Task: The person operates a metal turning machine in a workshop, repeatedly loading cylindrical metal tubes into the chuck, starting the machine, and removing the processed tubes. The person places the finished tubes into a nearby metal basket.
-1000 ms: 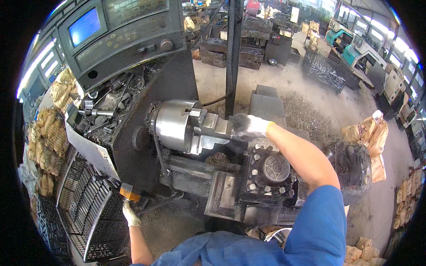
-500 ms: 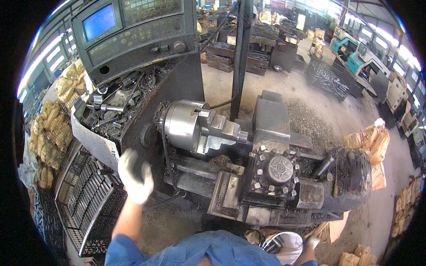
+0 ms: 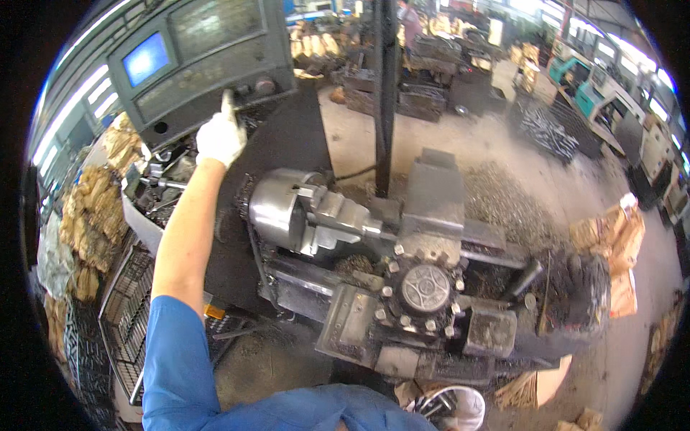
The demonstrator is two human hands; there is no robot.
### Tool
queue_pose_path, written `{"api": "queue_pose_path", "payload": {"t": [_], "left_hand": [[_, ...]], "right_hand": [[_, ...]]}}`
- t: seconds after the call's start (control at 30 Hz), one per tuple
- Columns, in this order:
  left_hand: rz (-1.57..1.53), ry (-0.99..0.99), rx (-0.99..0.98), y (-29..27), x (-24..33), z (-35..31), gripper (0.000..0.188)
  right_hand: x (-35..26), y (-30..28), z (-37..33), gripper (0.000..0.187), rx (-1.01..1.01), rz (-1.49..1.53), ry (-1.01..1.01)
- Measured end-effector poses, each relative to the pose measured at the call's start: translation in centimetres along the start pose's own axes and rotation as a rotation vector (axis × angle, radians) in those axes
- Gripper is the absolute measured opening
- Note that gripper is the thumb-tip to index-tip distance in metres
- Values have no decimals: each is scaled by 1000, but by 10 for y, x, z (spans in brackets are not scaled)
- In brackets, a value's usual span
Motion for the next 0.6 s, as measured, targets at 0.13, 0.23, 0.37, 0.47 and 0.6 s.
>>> {"api": "queue_pose_path", "payload": {"t": [0.13,0.23,0.37,0.47,0.6], "left_hand": [[-317,213,421,-38,49,-89,72],[-545,343,209,-50,84,-231,44],[-651,-71,-538,1,78,-537,43],[-740,-666,-890,-5,65,-799,53],[-570,-1473,-1161,-108,68,-1128,45]], "right_hand": [[-35,-48,-34,42,130,205,-147],[-97,-83,-86,40,165,362,-373],[-205,-83,-196,38,-21,392,-803],[-266,-34,-285,37,-251,262,-1082],[-315,72,-391,35,-505,-67,-1294]]}}
Point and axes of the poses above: each hand's wrist, its own z-axis towards the middle knuckle, its own y-axis out of the palm, x = y × z, the point moved 4 cm from there along z, towards the middle knuckle, and after that the axes turned 15 degrees about y, right-handed, at the moved point
